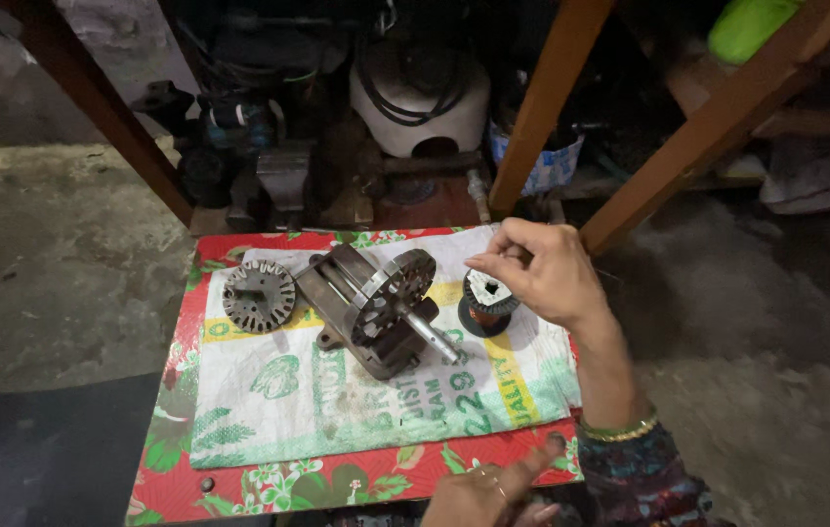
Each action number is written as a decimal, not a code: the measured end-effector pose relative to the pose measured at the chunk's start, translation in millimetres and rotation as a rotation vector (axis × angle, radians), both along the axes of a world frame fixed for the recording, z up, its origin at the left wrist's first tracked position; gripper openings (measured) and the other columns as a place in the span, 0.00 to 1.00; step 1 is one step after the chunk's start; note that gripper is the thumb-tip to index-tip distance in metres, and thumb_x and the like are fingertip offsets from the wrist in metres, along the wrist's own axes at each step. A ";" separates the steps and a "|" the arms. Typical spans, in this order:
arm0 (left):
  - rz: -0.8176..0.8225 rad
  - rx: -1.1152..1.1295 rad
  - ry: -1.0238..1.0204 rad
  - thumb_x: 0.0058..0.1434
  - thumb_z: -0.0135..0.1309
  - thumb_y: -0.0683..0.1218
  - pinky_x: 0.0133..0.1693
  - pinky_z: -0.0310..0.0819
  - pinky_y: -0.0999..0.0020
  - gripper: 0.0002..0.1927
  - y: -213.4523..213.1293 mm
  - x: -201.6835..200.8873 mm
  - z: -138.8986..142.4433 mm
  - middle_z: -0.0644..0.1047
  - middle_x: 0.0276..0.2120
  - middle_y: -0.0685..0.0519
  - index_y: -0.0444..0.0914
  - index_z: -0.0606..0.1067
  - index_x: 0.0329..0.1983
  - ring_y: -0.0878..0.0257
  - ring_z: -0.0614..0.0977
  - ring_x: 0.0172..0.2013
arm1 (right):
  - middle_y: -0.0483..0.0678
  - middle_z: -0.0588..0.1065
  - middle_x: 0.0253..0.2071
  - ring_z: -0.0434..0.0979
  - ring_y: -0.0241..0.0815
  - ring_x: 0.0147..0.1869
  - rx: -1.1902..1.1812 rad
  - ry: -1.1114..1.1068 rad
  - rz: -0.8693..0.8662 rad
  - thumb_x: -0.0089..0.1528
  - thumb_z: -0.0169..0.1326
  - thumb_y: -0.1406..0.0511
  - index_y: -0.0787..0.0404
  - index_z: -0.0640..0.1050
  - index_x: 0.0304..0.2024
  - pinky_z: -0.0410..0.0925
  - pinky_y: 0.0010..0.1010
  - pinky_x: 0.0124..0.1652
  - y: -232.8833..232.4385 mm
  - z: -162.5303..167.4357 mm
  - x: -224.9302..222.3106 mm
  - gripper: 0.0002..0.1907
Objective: The person winds copper wire by hand into the slots of a motor stator, repeatedly pulling wire from a spool and tucking it into place. The person rotates the stator to access different slots and continues winding until the visible slots are filled.
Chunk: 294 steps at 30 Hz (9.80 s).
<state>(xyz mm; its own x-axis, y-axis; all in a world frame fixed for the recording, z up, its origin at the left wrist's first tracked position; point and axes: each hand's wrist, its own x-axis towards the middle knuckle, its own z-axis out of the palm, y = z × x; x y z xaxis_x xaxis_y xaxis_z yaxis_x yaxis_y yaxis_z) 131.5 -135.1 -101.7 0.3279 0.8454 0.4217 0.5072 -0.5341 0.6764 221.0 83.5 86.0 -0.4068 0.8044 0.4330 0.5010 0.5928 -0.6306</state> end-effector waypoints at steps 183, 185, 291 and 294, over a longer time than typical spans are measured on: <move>-0.228 -0.582 -0.632 0.73 0.50 0.47 0.39 0.77 0.69 0.15 5.2 -25.5 81.0 0.81 0.29 0.49 0.30 0.81 0.47 0.65 0.83 0.33 | 0.53 0.79 0.37 0.80 0.36 0.33 -0.897 0.479 0.214 0.61 0.57 0.51 0.63 0.65 0.64 0.74 0.28 0.30 1.6 -99.9 -35.9 0.36; -0.168 -0.586 -0.593 0.72 0.52 0.47 0.37 0.78 0.69 0.13 2.2 -24.8 77.8 0.82 0.28 0.48 0.32 0.81 0.45 0.64 0.85 0.31 | 0.53 0.81 0.36 0.77 0.33 0.30 -0.829 0.467 0.251 0.61 0.58 0.54 0.65 0.69 0.60 0.72 0.25 0.28 2.0 -102.1 -25.8 0.31; 0.444 -0.275 -0.572 0.71 0.44 0.50 0.24 0.62 0.69 0.18 27.1 -93.7 123.5 0.73 0.17 0.55 0.35 0.82 0.40 0.69 0.68 0.19 | 0.50 0.81 0.27 0.78 0.36 0.29 -0.270 0.026 -0.077 0.59 0.61 0.66 0.64 0.83 0.35 0.70 0.30 0.33 41.6 -107.3 -24.4 0.07; 0.435 -0.278 -0.578 0.71 0.44 0.50 0.23 0.61 0.69 0.18 30.3 -91.4 123.4 0.72 0.17 0.54 0.35 0.81 0.40 0.69 0.68 0.19 | 0.48 0.81 0.29 0.79 0.34 0.32 -0.231 0.156 0.046 0.59 0.62 0.67 0.66 0.83 0.34 0.71 0.27 0.36 67.7 -127.2 -29.3 0.07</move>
